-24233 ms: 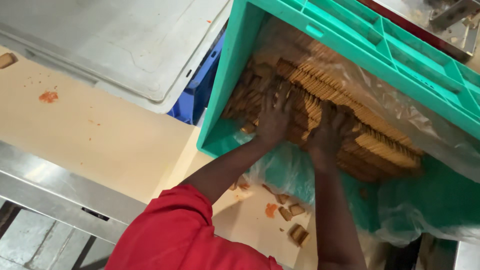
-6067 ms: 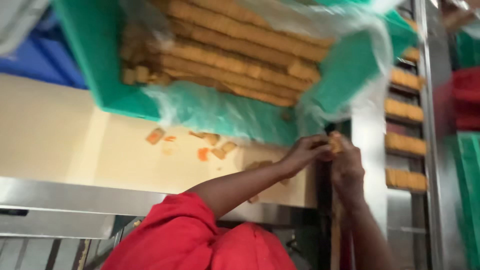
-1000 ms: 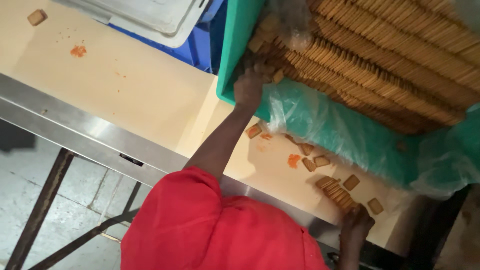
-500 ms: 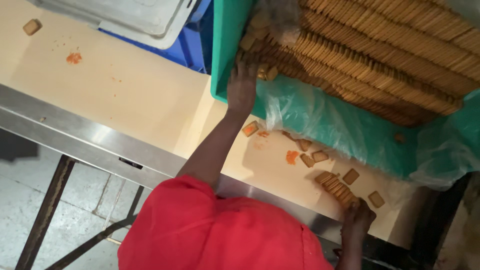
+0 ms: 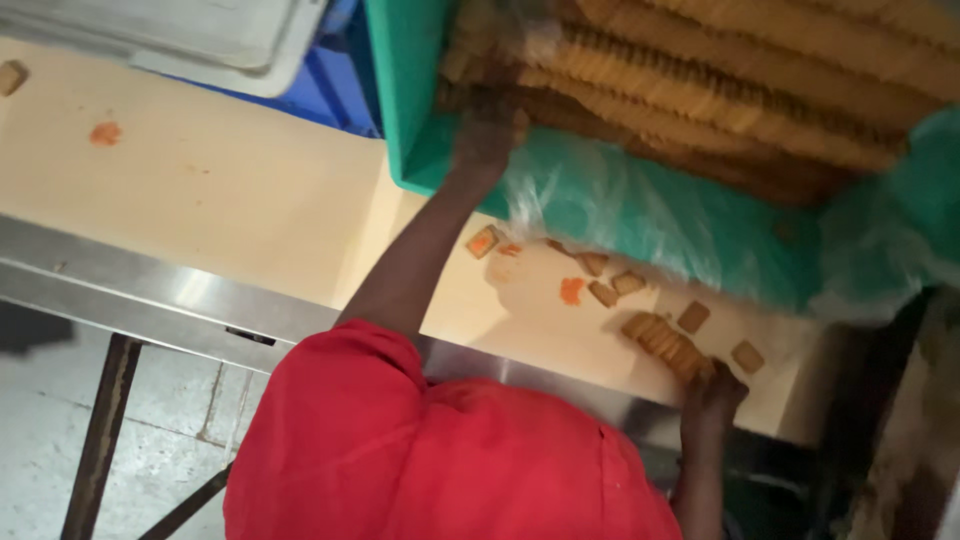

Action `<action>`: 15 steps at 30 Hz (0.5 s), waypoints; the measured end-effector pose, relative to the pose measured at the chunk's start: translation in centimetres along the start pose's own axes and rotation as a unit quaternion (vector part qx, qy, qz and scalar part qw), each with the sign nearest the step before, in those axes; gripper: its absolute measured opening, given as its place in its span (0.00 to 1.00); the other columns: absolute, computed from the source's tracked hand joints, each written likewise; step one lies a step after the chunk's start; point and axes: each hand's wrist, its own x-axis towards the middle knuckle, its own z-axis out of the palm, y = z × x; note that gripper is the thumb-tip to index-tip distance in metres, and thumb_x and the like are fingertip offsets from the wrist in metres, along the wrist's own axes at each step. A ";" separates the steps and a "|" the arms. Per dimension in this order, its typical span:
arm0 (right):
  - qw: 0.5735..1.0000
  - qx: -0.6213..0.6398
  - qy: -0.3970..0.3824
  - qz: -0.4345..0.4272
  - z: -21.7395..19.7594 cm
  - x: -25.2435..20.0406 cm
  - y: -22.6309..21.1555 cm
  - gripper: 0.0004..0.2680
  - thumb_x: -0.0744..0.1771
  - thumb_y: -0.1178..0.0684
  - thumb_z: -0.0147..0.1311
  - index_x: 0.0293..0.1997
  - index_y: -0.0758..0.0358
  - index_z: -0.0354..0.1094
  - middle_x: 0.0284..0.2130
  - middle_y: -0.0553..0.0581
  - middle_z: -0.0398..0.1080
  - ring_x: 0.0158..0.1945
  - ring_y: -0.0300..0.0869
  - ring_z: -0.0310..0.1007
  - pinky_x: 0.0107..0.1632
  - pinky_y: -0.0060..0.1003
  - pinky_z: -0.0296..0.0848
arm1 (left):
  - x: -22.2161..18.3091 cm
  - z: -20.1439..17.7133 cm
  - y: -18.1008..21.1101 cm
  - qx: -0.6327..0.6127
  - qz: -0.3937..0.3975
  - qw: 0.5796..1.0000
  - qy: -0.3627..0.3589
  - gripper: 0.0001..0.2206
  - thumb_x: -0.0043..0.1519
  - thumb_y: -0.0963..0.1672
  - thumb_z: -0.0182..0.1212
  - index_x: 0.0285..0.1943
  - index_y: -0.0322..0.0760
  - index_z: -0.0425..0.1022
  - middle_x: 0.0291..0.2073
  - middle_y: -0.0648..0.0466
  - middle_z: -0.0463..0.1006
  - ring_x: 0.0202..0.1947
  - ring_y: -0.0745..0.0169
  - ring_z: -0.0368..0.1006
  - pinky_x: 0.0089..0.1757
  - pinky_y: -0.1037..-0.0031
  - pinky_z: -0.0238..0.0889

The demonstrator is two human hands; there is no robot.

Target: The person stacks rectangular biscuits from a green bin onto a moving conveyor belt. They pick up biscuits, align them into neat stacks, and place them into designated slots on the belt. The process is repetitive, involving continuous picking and stacking.

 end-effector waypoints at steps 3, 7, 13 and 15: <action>0.999 0.035 -0.020 0.026 -1.4 -0.1 -1.5 0.17 0.72 0.48 0.47 0.67 0.67 0.61 0.59 0.77 0.60 0.60 0.68 0.61 0.59 0.59 0.66 | -0.7 2.3 -1.2 -0.058 0.038 0.997 0.030 0.28 0.61 0.45 0.52 0.73 0.31 0.62 0.65 0.32 0.67 0.61 0.28 0.61 0.57 0.46 0.55; 0.997 0.006 -0.017 0.074 -2.1 -0.8 -4.0 0.16 0.73 0.48 0.45 0.68 0.64 0.59 0.58 0.75 0.58 0.58 0.70 0.64 0.54 0.60 0.68 | -2.1 2.0 -4.2 -0.141 0.173 0.972 0.077 0.31 0.56 0.44 0.60 0.71 0.29 0.66 0.63 0.23 0.68 0.62 0.21 0.60 0.58 0.47 0.55; 0.993 0.056 0.001 0.102 -2.7 -0.1 -5.5 0.14 0.73 0.52 0.47 0.67 0.65 0.59 0.56 0.74 0.58 0.54 0.69 0.65 0.53 0.58 0.68 | -1.5 -4.6 -5.0 -0.181 0.137 0.971 -0.081 0.22 0.62 0.43 0.63 0.67 0.34 0.72 0.61 0.32 0.72 0.62 0.26 0.64 0.60 0.46 0.57; 0.992 0.083 0.014 0.092 -3.3 -0.3 -6.3 0.14 0.73 0.54 0.47 0.67 0.65 0.60 0.56 0.72 0.58 0.55 0.67 0.66 0.55 0.57 0.69 | -2.1 -6.8 -4.2 -0.191 0.111 0.971 -0.089 0.22 0.60 0.43 0.66 0.64 0.33 0.73 0.61 0.30 0.70 0.61 0.25 0.63 0.58 0.46 0.57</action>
